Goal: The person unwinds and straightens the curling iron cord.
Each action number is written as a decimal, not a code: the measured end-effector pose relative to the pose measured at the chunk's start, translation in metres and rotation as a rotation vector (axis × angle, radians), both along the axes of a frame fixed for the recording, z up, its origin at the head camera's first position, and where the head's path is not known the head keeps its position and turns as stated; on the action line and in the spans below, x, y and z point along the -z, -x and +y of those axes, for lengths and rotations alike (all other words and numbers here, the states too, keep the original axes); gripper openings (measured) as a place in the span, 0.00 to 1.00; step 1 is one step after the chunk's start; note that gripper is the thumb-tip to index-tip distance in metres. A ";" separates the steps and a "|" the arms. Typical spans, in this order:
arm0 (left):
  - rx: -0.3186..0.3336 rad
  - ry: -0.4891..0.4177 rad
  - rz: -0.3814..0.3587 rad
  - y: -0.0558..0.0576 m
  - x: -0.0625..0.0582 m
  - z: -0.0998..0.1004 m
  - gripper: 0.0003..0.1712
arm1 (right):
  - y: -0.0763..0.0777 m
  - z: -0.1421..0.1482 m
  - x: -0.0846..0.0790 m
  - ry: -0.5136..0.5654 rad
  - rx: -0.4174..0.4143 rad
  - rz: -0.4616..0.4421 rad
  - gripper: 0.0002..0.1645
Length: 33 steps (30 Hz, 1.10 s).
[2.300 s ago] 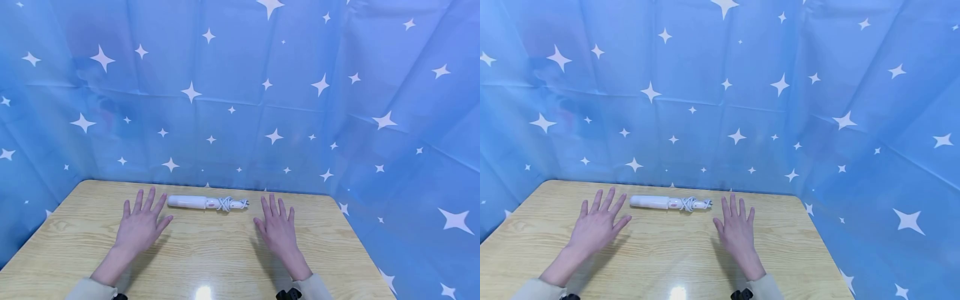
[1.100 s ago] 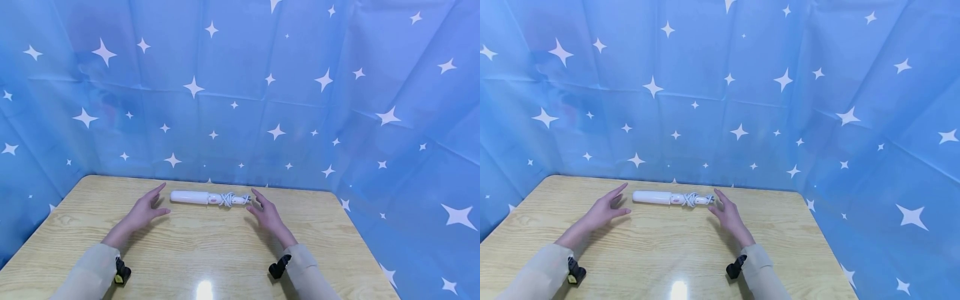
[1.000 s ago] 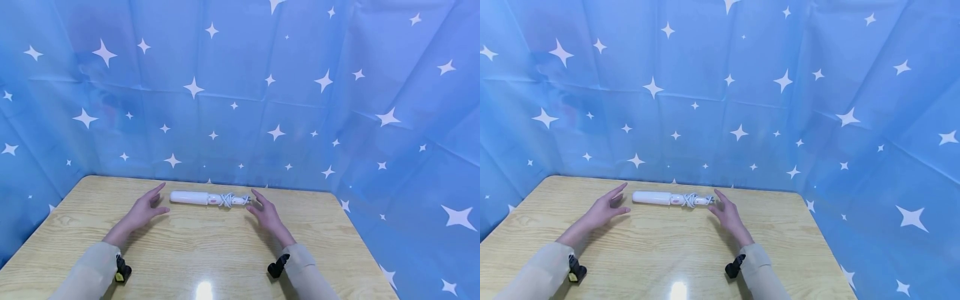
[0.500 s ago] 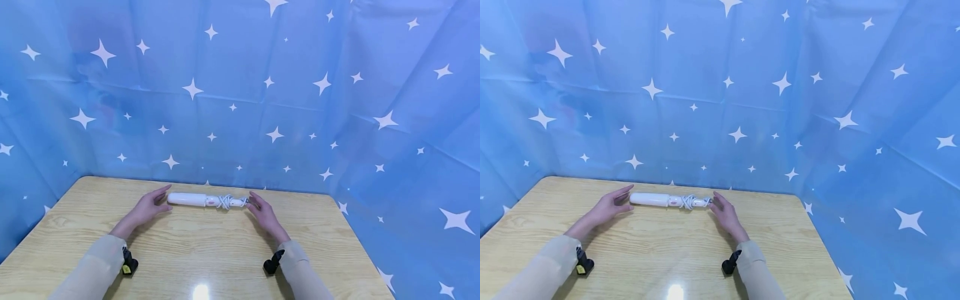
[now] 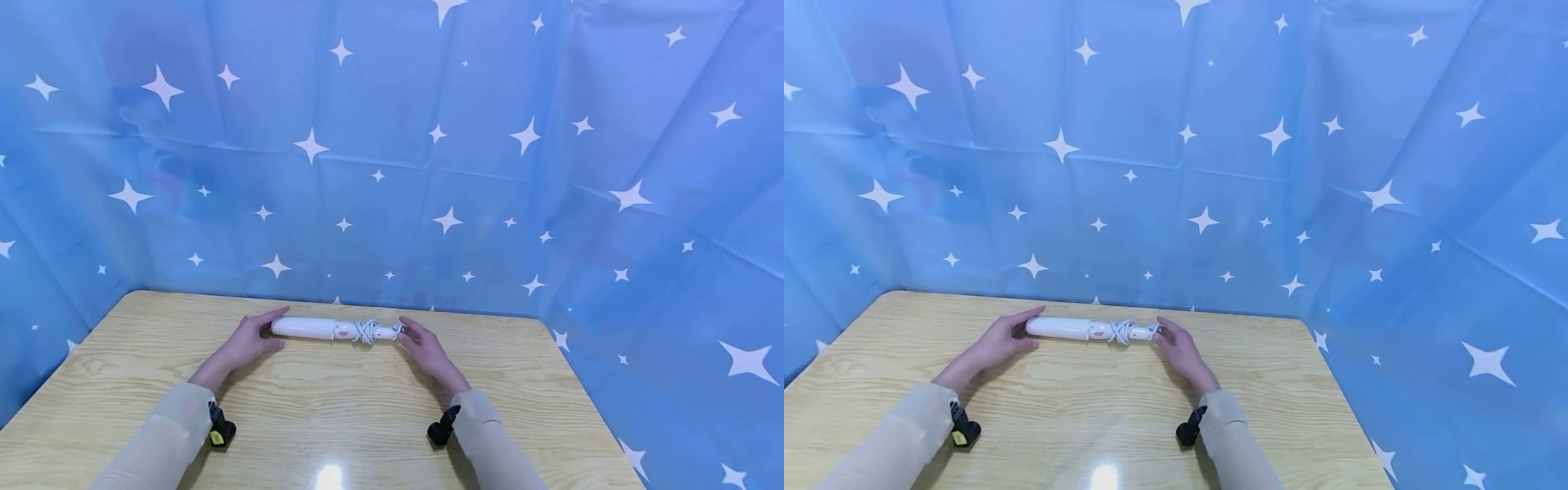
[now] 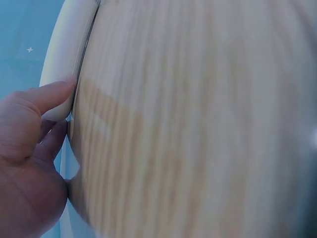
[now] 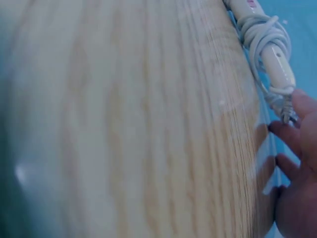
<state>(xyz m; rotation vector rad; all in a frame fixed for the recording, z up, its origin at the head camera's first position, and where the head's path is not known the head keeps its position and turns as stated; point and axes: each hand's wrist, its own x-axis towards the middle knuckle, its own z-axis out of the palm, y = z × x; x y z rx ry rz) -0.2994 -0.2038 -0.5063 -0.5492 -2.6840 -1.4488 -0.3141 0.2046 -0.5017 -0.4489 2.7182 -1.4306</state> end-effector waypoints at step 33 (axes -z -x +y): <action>-0.008 -0.124 -0.124 -0.003 -0.004 0.001 0.30 | -0.006 0.005 0.000 0.110 -0.006 -0.084 0.30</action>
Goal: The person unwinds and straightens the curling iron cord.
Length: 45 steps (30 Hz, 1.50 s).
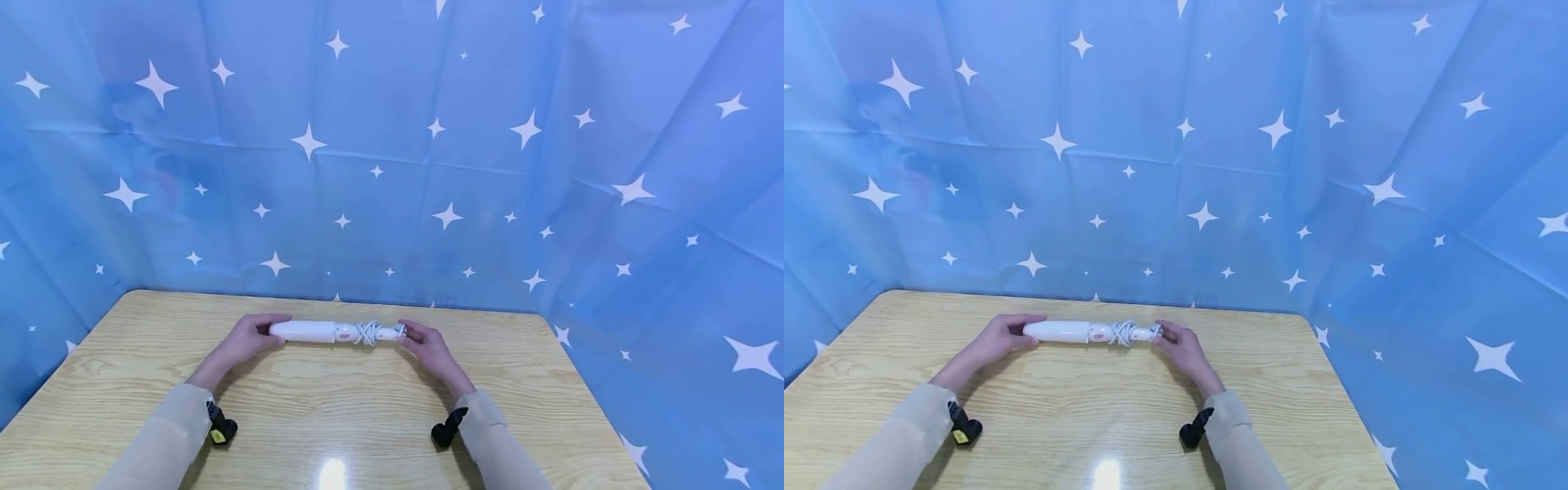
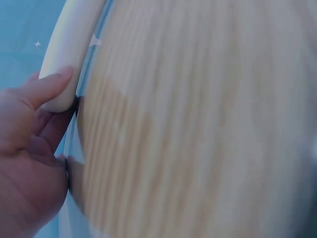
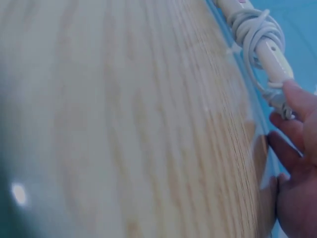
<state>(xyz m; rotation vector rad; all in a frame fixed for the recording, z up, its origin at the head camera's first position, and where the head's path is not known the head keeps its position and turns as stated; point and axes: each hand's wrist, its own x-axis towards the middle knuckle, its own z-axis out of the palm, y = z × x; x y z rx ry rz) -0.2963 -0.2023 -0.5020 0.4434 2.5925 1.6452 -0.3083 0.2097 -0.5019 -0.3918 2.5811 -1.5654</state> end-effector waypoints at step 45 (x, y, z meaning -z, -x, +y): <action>-0.002 -0.335 -0.125 -0.061 -0.029 -0.018 0.32 | -0.068 -0.006 -0.042 0.354 0.017 -0.111 0.32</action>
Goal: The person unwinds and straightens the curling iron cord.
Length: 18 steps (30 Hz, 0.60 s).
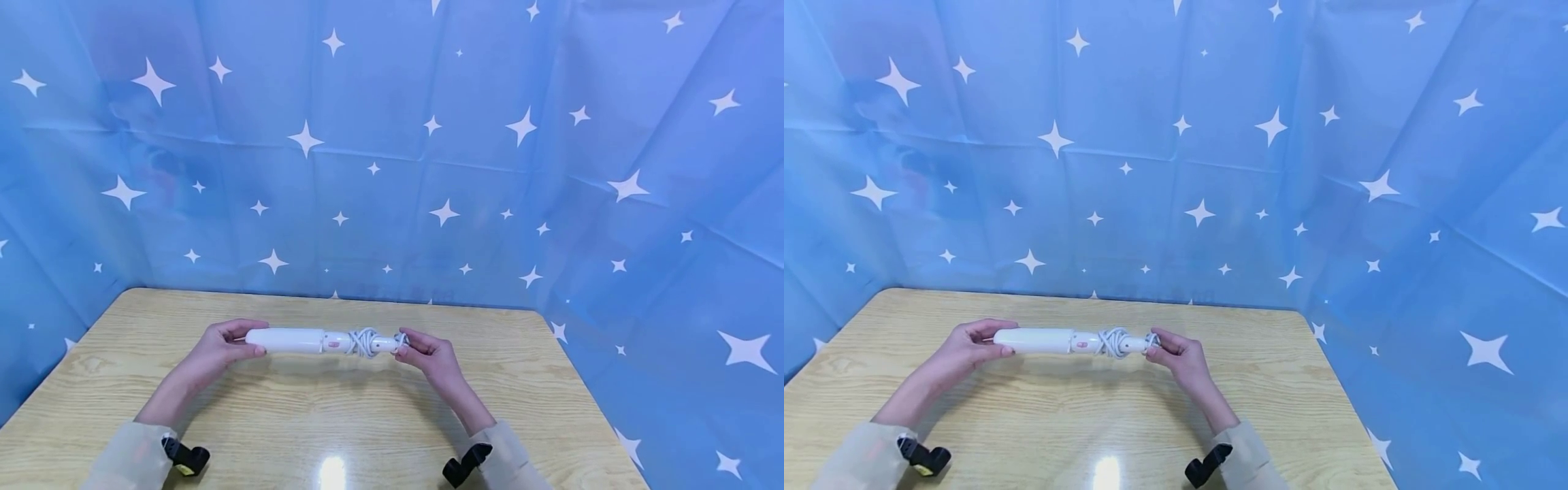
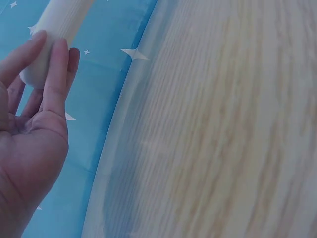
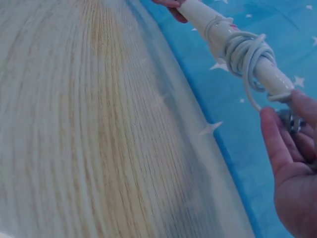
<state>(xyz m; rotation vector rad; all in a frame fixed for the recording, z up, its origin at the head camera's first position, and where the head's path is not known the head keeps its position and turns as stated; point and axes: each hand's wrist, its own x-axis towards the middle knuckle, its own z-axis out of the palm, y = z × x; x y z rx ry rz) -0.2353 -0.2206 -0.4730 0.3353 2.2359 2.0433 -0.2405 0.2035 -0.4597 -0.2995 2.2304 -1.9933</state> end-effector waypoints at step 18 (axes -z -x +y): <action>-0.026 0.019 0.002 -0.002 -0.010 0.016 0.32 | -0.004 0.005 -0.005 0.088 -0.117 0.024 0.28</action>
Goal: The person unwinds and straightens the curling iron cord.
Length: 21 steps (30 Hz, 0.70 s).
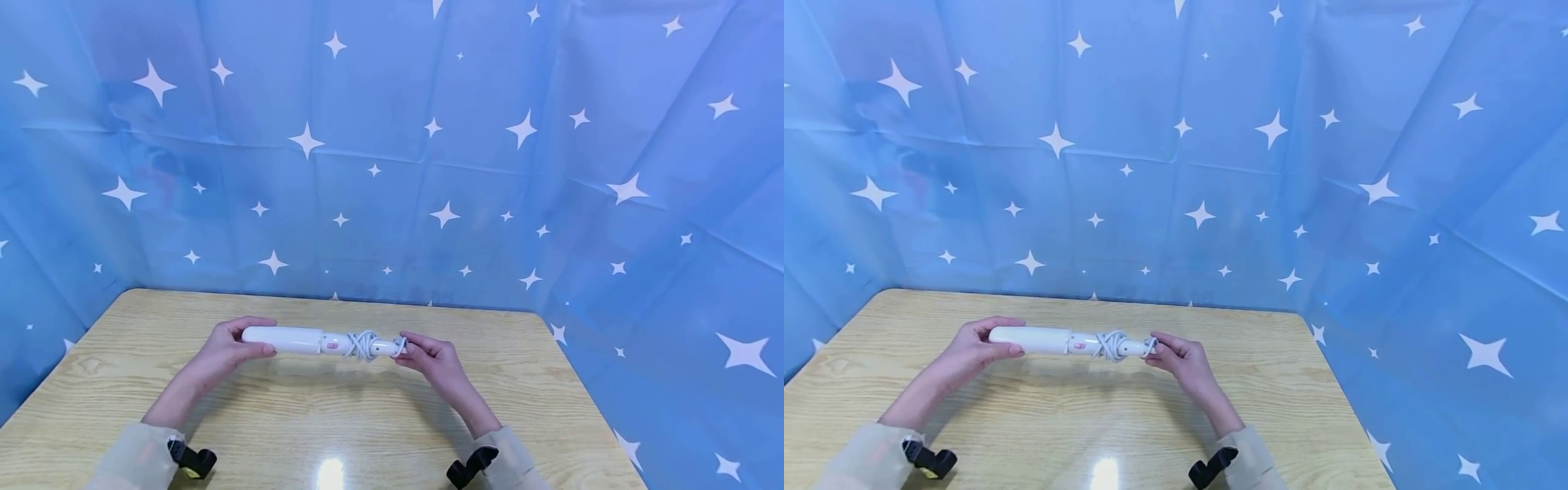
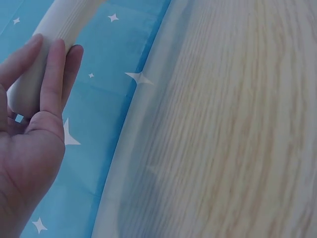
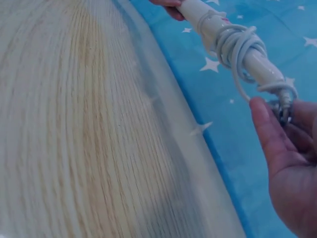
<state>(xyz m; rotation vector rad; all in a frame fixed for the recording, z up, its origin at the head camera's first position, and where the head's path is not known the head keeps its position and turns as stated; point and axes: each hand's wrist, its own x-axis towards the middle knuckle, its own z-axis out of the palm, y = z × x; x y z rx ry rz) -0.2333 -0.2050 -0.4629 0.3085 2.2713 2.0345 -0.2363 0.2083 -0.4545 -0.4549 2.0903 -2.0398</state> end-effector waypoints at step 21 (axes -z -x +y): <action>0.052 -0.182 -0.015 0.000 0.007 0.005 0.28 | 0.002 0.005 -0.004 0.048 -0.007 0.018 0.26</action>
